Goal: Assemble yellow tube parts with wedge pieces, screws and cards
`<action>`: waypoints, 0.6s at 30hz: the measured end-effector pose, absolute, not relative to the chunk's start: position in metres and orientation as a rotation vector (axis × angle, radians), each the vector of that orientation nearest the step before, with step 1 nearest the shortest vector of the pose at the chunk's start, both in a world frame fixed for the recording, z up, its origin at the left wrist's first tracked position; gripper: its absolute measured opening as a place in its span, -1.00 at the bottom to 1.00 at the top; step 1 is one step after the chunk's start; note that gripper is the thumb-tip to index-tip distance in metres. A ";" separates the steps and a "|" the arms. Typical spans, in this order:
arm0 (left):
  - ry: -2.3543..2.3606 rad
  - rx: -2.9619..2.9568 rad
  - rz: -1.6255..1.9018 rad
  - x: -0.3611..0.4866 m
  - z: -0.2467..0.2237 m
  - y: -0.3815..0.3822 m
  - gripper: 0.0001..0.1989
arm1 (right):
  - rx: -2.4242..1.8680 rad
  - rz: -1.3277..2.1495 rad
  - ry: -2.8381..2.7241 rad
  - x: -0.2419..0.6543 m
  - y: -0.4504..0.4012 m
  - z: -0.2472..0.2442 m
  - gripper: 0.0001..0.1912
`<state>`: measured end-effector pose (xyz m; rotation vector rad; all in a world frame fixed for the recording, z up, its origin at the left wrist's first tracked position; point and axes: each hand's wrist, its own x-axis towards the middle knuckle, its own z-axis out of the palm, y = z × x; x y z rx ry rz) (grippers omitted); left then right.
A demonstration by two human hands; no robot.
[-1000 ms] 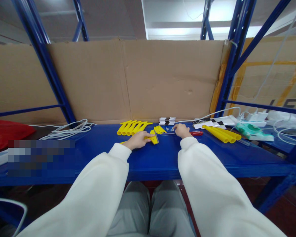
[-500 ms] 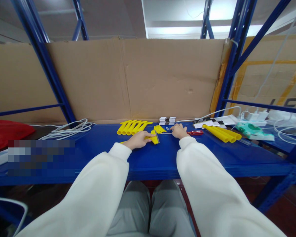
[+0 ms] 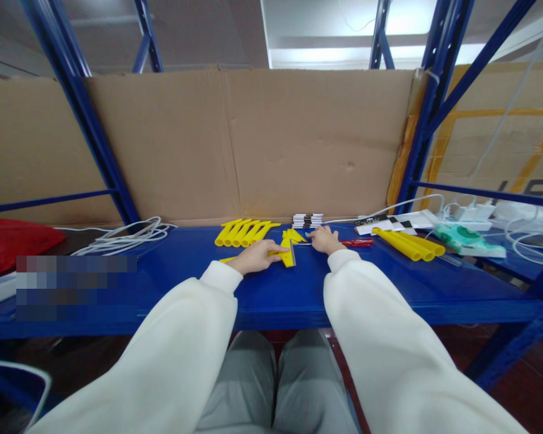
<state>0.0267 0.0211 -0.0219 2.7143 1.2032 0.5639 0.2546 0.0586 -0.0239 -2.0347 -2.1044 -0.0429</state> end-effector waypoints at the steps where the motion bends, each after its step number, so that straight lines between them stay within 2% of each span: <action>1: 1.200 2.720 0.566 0.027 -0.022 0.021 -0.62 | -2.026 -0.036 -2.087 0.254 0.059 -0.024 -0.50; 10: 1.127 2.755 0.563 0.028 -0.021 0.019 -0.64 | -2.057 0.046 -1.856 0.248 0.061 -0.021 -0.76; 18: 1.054 2.773 0.602 0.028 -0.024 0.022 -0.66 | -2.056 0.199 -1.759 0.249 0.067 -0.019 -0.85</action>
